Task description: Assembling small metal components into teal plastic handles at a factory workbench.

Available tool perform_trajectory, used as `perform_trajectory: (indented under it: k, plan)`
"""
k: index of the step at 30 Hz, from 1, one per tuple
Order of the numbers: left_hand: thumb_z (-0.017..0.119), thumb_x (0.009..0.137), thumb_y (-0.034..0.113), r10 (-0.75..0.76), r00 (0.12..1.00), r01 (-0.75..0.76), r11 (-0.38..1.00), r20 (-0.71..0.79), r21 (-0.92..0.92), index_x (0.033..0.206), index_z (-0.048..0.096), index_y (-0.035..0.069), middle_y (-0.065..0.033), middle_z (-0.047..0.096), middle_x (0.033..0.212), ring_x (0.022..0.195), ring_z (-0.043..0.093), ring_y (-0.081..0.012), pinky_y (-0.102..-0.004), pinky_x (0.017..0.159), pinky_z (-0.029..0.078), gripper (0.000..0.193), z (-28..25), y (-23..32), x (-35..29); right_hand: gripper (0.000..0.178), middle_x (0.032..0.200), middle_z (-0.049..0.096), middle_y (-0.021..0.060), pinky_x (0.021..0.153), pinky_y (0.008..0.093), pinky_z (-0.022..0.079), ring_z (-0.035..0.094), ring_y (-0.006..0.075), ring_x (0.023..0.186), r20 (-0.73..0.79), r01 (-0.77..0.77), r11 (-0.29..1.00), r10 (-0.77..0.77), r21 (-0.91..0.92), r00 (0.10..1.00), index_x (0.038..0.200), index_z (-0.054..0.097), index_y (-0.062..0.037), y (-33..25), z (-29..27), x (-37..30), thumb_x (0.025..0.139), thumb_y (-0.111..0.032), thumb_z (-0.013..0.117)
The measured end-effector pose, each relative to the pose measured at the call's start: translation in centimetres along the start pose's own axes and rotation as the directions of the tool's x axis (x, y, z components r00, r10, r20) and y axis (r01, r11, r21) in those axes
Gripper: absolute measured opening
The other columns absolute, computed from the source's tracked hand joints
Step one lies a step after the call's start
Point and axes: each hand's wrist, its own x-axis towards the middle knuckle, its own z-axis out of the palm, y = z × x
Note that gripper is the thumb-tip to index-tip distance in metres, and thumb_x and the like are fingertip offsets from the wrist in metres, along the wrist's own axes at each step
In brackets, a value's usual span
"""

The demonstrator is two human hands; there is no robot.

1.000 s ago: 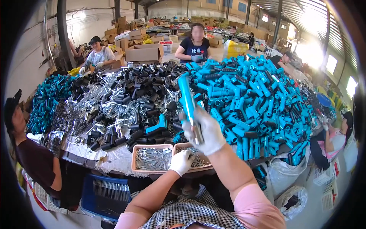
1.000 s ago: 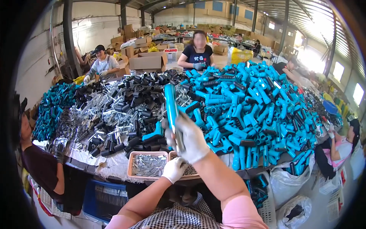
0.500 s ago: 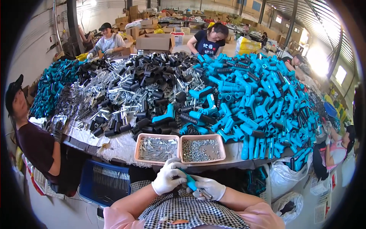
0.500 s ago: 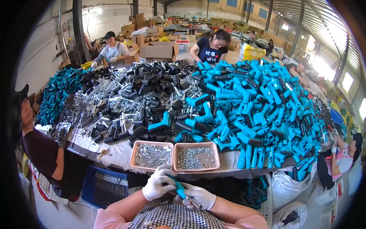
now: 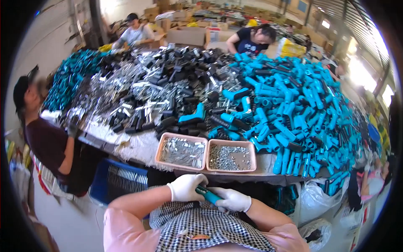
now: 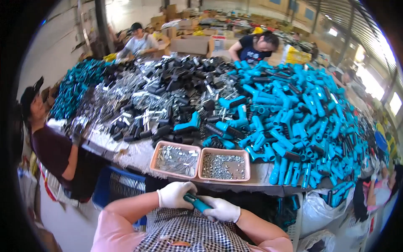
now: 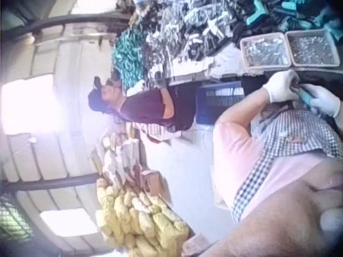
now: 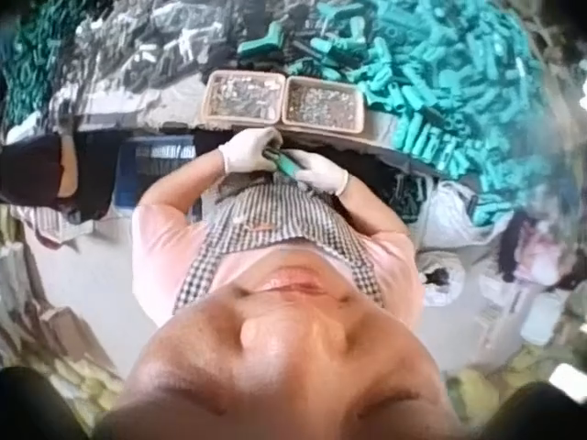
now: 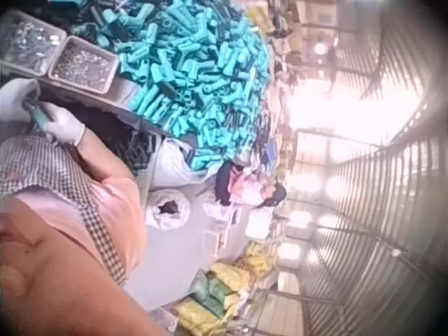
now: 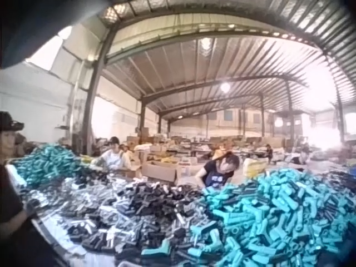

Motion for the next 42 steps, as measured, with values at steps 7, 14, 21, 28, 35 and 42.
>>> perform_trajectory:
  k: [7,14,21,28,35,42]
  plan:
    - [0.069,0.073,0.032,0.073,0.971,-0.134,0.954,0.229,0.268,0.087,0.066,0.005,-0.0175,0.067,0.079,0.074,0.066,-0.0351,-0.0440,0.069,0.054,0.030,0.7,1.5,1.1,0.067,0.093,0.067,0.0152,0.065,0.0335,0.054,0.067,0.0203,0.071,-0.021,0.156,0.852,-0.193,-0.500,0.981,0.137,0.045,0.0016,1.9,-2.6,-0.5,0.078,-0.022,0.069]
    - [0.074,0.072,0.036,-0.058,0.952,0.093,0.990,0.301,-0.104,0.093,0.067,-0.001,-0.0208,0.067,0.083,0.077,0.067,-0.0329,-0.0382,0.070,0.053,0.043,0.2,-0.1,1.5,0.054,0.069,0.064,0.0081,0.048,0.0392,0.049,0.065,0.0272,0.056,-0.038,0.184,0.296,-0.611,-0.937,0.791,0.122,0.057,-0.0097,2.7,-1.7,-1.6,0.078,-0.038,0.072]
    - [0.072,0.072,0.044,-0.004,0.938,-0.112,0.943,0.347,0.315,0.095,0.067,0.008,-0.0154,0.067,0.077,0.073,0.067,-0.0340,-0.0412,0.068,0.053,0.043,-2.7,2.5,5.0,0.079,0.108,0.063,0.0206,0.073,0.0346,0.054,0.066,0.0257,0.080,-0.002,0.254,0.842,-0.291,-0.476,0.957,0.152,0.017,-0.0068,3.3,-3.2,0.4,0.089,-0.030,0.059]
    - [0.073,0.069,0.024,0.056,0.988,0.067,0.689,-0.145,0.722,0.104,0.065,0.008,-0.0107,0.065,0.096,0.096,0.060,-0.0316,-0.0416,0.085,0.048,0.039,-12.3,-3.7,13.6,0.070,0.097,0.053,0.0103,0.049,0.0254,0.040,0.048,0.0128,0.060,-0.217,0.262,0.604,-0.149,0.753,0.965,0.152,0.017,-0.0177,2.5,-2.8,-0.7,0.091,-0.007,0.049]
    - [0.051,0.089,0.015,0.093,0.995,-0.047,0.208,0.028,0.977,0.119,0.059,0.008,-0.0049,0.066,0.090,0.096,0.060,-0.0219,-0.0351,0.084,0.044,0.032,-14.8,-14.5,21.0,0.058,0.107,0.052,0.0091,0.047,0.0228,0.035,0.043,0.0114,0.059,-0.131,0.210,0.385,-0.223,0.899,0.966,0.148,0.026,-0.0231,3.0,-3.1,-0.2,0.096,-0.022,0.052]
    - [0.054,0.086,0.013,0.027,0.974,0.200,0.375,-0.227,0.905,0.094,0.069,0.008,-0.0098,0.070,0.090,0.088,0.068,-0.0253,-0.0383,0.074,0.055,0.018,-16.3,-18.8,19.0,0.050,0.103,0.052,0.0094,0.046,0.0225,0.033,0.041,0.0104,0.056,-0.163,0.216,0.396,-0.164,0.892,0.973,0.143,0.032,-0.0212,2.0,-1.5,0.1,0.096,-0.023,0.052]
